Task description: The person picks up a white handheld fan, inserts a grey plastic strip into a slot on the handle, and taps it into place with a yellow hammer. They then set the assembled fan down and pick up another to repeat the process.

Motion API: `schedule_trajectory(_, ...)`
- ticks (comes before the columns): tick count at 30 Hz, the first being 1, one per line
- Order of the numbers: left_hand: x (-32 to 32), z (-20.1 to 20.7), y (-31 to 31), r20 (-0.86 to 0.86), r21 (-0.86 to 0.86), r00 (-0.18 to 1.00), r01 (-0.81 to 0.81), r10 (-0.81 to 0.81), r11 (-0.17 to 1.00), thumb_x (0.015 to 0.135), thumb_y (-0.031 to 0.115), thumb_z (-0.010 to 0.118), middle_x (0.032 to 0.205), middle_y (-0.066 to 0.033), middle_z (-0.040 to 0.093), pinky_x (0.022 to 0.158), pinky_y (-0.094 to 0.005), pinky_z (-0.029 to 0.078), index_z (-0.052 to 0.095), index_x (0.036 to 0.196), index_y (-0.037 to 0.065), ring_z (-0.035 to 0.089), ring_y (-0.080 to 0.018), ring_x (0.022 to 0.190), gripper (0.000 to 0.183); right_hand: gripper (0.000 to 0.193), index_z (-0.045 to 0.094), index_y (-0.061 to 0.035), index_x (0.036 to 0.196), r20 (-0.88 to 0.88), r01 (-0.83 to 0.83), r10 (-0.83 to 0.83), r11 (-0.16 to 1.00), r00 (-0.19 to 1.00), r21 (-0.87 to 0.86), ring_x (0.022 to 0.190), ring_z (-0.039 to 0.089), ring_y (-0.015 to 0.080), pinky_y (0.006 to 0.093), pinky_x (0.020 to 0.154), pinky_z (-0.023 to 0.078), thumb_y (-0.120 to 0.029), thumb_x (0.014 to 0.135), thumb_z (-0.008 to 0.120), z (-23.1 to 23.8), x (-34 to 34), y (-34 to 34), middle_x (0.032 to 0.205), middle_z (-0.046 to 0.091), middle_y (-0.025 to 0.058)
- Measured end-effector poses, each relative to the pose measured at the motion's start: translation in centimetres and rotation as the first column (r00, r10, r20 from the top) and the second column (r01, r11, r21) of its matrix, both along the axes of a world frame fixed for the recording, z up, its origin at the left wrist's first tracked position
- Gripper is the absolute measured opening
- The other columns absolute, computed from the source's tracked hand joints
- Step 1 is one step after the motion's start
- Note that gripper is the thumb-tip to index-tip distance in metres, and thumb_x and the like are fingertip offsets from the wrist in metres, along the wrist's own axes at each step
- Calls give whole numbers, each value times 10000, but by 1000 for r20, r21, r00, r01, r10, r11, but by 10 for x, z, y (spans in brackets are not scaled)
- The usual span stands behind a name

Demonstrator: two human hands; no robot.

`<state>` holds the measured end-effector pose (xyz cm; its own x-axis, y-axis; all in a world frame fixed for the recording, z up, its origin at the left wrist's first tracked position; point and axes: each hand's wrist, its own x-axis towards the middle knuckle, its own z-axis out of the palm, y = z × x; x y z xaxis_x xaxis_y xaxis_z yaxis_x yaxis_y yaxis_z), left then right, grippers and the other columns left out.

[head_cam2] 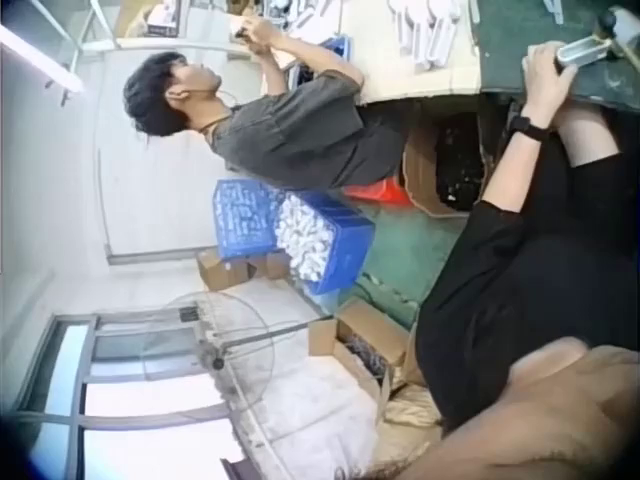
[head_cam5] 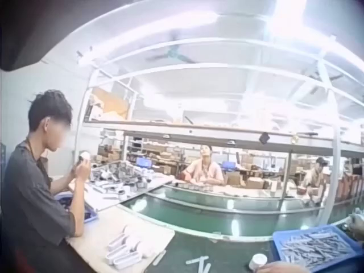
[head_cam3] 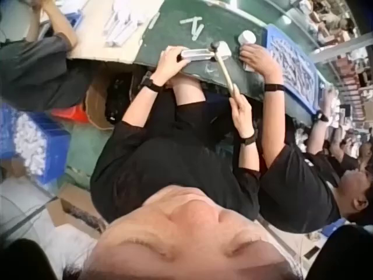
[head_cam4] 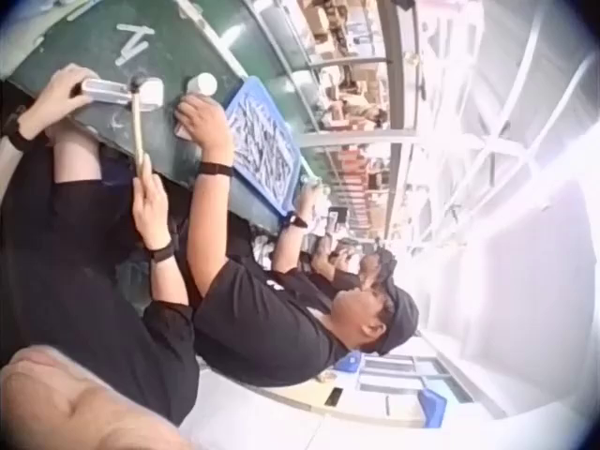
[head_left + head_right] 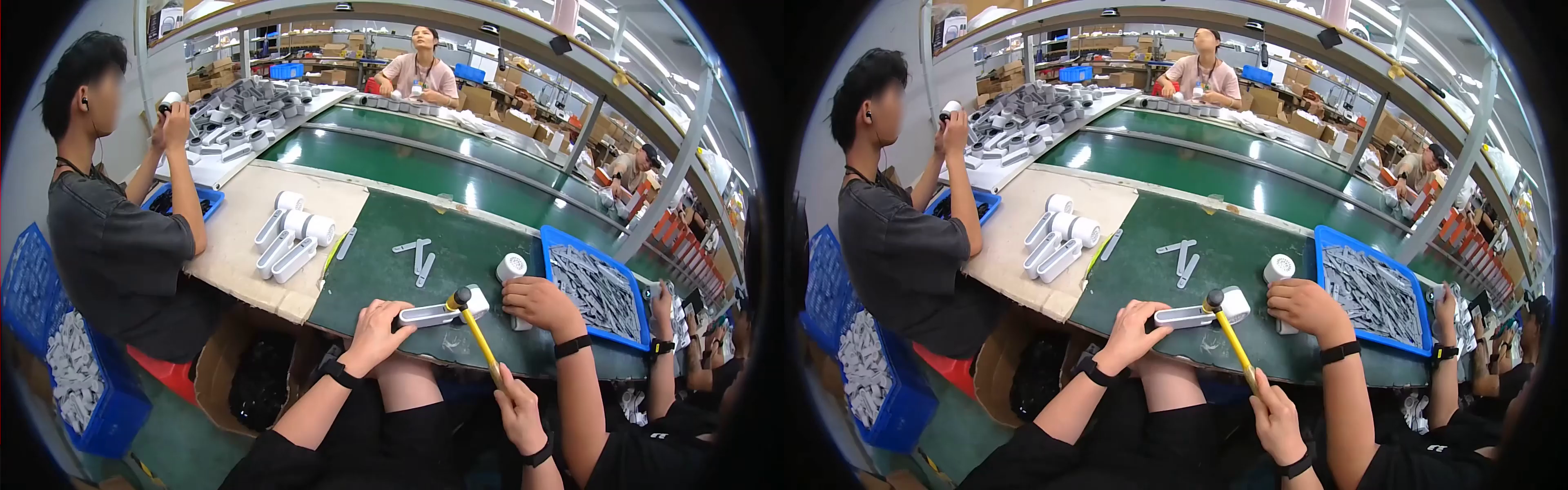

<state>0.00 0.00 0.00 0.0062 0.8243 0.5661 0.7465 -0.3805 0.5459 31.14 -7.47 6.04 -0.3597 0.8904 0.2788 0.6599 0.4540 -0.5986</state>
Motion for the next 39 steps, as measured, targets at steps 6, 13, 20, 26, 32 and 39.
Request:
schedule_trajectory(6,-2,19,-8,355,-59,925,165,-134,985,928,208,635,834,-76,601,600,-296,463,543,1303,76,558,-172,642,407,547,497,-20,1412,-388,11,-104,972,916,-235,536,481,30,178,482,386,61,874,562,-9,-1,-3,762,605,8)
schedule_trajectory(13,-4,29,-39,915,-357,347,460,205,813,957,217,625,841,-63,586,574,-281,481,601,1198,24,575,-168,640,310,547,514,-13,1395,-304,-105,41,974,952,-199,562,509,50,190,512,409,74,860,585,4,-7,-11,798,616,27)
schedule_trajectory(20,-13,-1,-31,221,-8,953,-212,208,977,730,221,805,844,-62,611,807,-392,439,704,918,76,563,-264,917,258,513,540,-16,1351,-226,-140,152,988,962,70,663,555,249,311,629,455,39,851,641,22,-41,-7,796,551,128)
schedule_trajectory(26,-16,-3,-28,163,13,962,-224,219,974,732,244,796,817,-22,608,769,-383,374,699,901,108,559,-245,877,238,522,521,-19,1365,-38,-206,206,979,978,8,692,550,288,334,647,460,38,856,619,28,-46,3,802,538,150)
schedule_trajectory(32,-14,-4,-23,178,29,958,-231,223,972,721,255,801,820,-18,613,781,-380,382,704,886,106,565,-242,890,243,527,526,-28,1370,-15,-202,202,979,979,-7,670,542,286,335,636,458,46,857,625,15,-47,11,795,534,143)
schedule_trajectory(39,-13,-4,-25,189,-6,949,-255,252,967,691,247,820,803,-30,615,796,-377,400,719,874,102,570,-246,891,254,505,528,-13,1362,-17,-212,212,977,977,-32,668,539,272,336,623,446,38,867,613,14,-54,5,791,531,144)
